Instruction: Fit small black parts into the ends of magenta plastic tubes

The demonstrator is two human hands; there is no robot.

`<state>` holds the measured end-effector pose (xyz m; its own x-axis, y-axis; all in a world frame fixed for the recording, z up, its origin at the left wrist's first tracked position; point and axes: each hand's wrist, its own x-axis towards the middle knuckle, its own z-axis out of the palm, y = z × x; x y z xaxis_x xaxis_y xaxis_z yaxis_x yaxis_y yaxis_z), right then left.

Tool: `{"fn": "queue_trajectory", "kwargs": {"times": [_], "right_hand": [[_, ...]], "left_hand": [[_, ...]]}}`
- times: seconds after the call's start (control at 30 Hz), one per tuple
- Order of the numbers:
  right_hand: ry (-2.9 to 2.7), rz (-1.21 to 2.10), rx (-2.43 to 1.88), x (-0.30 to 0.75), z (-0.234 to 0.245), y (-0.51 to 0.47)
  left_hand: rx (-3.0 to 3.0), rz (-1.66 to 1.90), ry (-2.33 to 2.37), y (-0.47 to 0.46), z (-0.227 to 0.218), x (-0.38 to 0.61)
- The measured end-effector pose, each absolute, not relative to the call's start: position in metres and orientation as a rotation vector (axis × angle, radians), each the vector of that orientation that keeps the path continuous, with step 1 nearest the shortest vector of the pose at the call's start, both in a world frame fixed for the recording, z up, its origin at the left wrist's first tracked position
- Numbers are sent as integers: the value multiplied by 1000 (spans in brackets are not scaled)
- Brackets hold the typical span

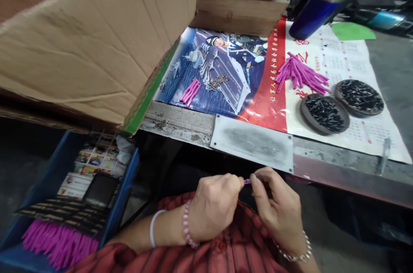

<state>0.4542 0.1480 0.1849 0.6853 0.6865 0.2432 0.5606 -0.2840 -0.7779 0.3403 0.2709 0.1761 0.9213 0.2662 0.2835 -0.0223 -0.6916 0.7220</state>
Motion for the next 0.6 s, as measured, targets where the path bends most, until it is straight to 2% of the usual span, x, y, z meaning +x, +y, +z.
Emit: {"fn": "queue_trajectory", "kwargs": {"times": [0.27, 0.6], "right_hand": [[-737, 373, -1828, 443, 173, 152], [-1020, -171, -2053, 432, 164, 180]], "left_hand": [[1525, 129, 405, 276, 186, 346], [1278, 249, 495, 271, 173, 344]]}}
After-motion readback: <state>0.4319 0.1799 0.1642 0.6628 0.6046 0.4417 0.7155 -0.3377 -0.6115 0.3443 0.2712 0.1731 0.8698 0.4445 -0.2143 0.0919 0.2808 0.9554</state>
